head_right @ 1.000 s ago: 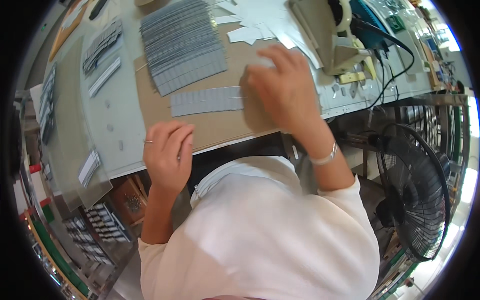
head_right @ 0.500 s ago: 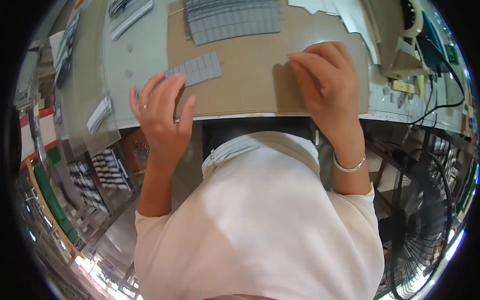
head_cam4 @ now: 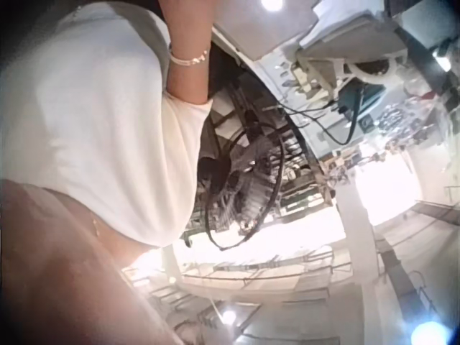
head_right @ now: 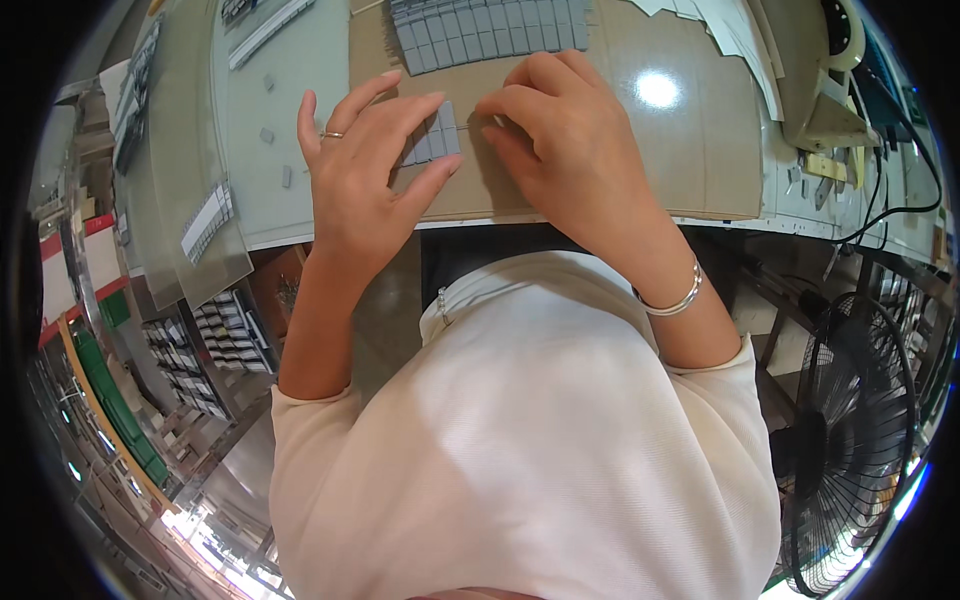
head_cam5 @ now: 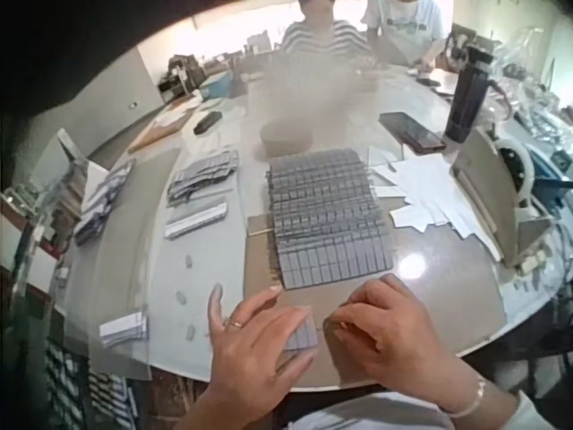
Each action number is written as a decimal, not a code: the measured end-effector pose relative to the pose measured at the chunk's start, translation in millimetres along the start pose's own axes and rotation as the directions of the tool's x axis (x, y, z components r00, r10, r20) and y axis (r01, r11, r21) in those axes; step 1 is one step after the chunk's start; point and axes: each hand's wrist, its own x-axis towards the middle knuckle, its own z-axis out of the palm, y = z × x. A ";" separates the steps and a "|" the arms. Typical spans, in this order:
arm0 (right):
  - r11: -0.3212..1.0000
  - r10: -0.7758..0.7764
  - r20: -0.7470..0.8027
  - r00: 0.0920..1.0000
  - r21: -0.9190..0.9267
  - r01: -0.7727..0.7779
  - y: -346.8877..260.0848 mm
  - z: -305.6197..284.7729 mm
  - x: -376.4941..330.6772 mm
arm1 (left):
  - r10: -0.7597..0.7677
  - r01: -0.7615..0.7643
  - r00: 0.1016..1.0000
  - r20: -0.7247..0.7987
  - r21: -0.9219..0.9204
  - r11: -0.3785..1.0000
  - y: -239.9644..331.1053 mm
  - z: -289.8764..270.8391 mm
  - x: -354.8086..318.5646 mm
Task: Assembling small rectangular components onto an adhesive strip at a workbench.
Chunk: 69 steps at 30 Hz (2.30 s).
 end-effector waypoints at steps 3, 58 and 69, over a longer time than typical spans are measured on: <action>1.000 -0.014 0.009 1.000 0.010 0.014 -2.0 6.5 2.3 | -0.014 0.012 1.000 -0.027 -0.058 0.998 -4.3 2.7 -2.6; 0.890 0.047 -0.081 0.996 -0.450 -0.079 52.2 -105.0 -124.4 | 0.032 -0.041 0.997 0.065 0.142 0.989 33.1 9.5 -26.1; 0.942 0.000 -0.187 0.982 -0.331 -0.063 50.3 -113.5 -122.9 | -0.094 0.093 0.982 -0.163 -0.011 0.996 38.8 14.8 -46.0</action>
